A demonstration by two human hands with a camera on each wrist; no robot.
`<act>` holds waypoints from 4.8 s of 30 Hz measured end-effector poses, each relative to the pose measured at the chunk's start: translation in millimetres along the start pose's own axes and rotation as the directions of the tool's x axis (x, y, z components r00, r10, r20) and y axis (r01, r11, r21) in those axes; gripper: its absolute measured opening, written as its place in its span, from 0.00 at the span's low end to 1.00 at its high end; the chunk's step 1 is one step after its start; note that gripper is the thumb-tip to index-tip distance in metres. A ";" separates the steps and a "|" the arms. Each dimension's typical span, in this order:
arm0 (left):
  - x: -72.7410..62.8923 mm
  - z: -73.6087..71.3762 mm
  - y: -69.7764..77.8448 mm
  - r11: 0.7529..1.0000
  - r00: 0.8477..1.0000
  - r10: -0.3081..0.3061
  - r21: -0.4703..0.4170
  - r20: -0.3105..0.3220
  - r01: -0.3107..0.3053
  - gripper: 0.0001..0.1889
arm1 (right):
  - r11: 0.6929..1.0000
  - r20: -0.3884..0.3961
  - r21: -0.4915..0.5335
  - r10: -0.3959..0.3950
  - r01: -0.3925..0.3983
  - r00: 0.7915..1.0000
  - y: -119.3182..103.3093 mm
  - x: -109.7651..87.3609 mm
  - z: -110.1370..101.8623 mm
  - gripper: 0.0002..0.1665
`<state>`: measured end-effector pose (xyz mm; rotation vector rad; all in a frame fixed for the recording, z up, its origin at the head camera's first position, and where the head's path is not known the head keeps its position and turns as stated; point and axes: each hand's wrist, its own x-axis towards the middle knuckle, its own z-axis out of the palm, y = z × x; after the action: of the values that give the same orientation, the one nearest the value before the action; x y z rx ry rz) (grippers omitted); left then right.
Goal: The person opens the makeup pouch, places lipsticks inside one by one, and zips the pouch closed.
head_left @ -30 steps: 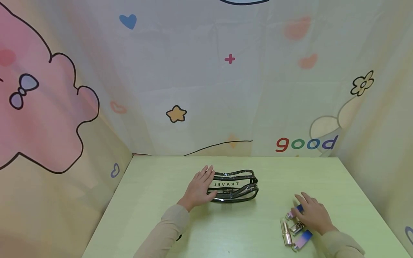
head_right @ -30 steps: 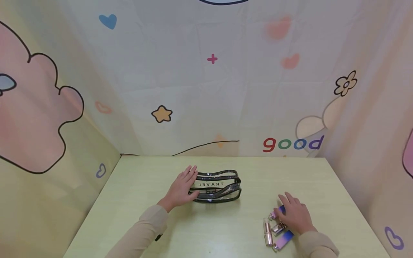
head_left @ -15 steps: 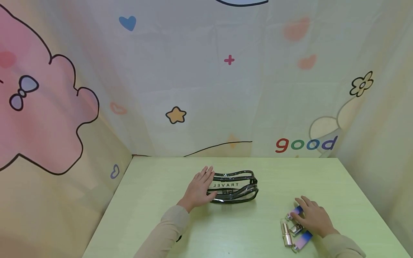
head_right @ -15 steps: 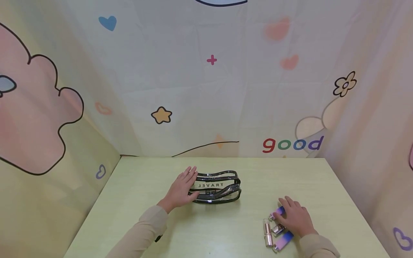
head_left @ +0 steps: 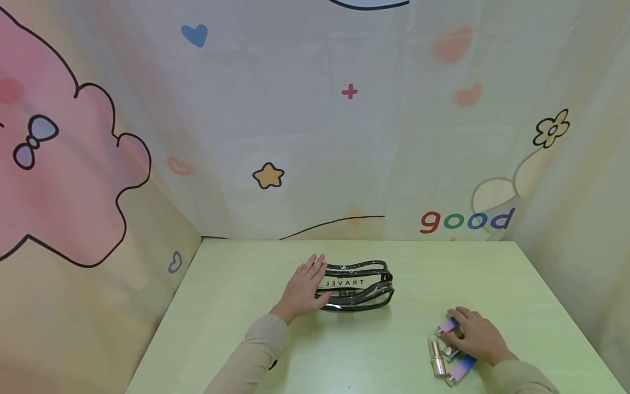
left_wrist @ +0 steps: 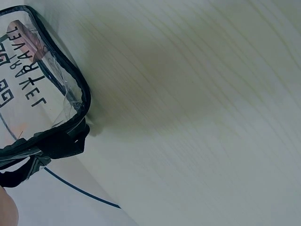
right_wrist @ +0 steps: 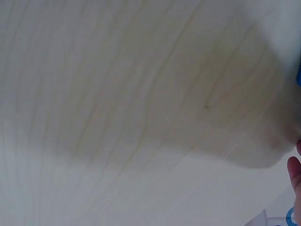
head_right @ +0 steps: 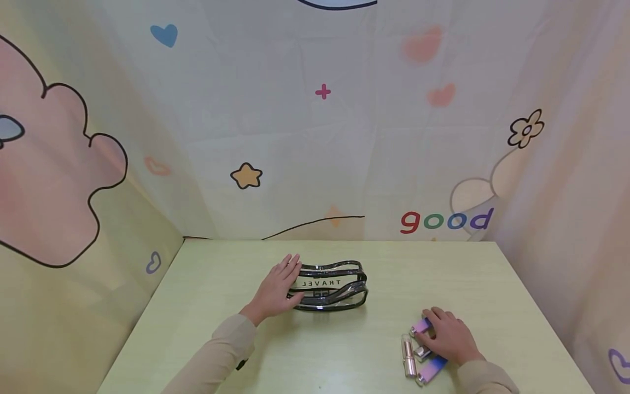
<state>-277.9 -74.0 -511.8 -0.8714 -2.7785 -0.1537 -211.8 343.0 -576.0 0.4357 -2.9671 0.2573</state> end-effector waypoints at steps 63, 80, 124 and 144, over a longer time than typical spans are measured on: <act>0.3 5.0 -2.1 1.000 1.000 -0.005 0.011 -0.009 0.005 0.37 | 0.997 -0.323 -0.035 -0.077 0.069 0.943 -7.7 13.0 -5.7 0.18; -0.2 3.9 -1.3 1.000 1.000 -0.001 0.001 -0.023 0.001 0.36 | 0.986 -0.434 -0.032 -0.163 0.166 0.886 -23.4 30.0 -14.7 0.20; 0.1 7.2 -3.4 1.000 1.000 0.006 0.013 -0.018 -0.006 0.37 | 0.967 -0.526 0.041 -0.193 0.252 0.828 -76.8 76.8 -52.0 0.20; -1.0 8.3 -3.0 1.000 1.000 0.004 0.017 -0.020 -0.004 0.37 | 0.943 -0.536 0.034 -0.263 0.332 0.802 -112.0 94.3 -57.1 0.19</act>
<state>-280.3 -75.7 -520.2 -0.8663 -2.7554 -0.1365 -262.3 222.2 -489.0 0.7103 -2.3108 0.4489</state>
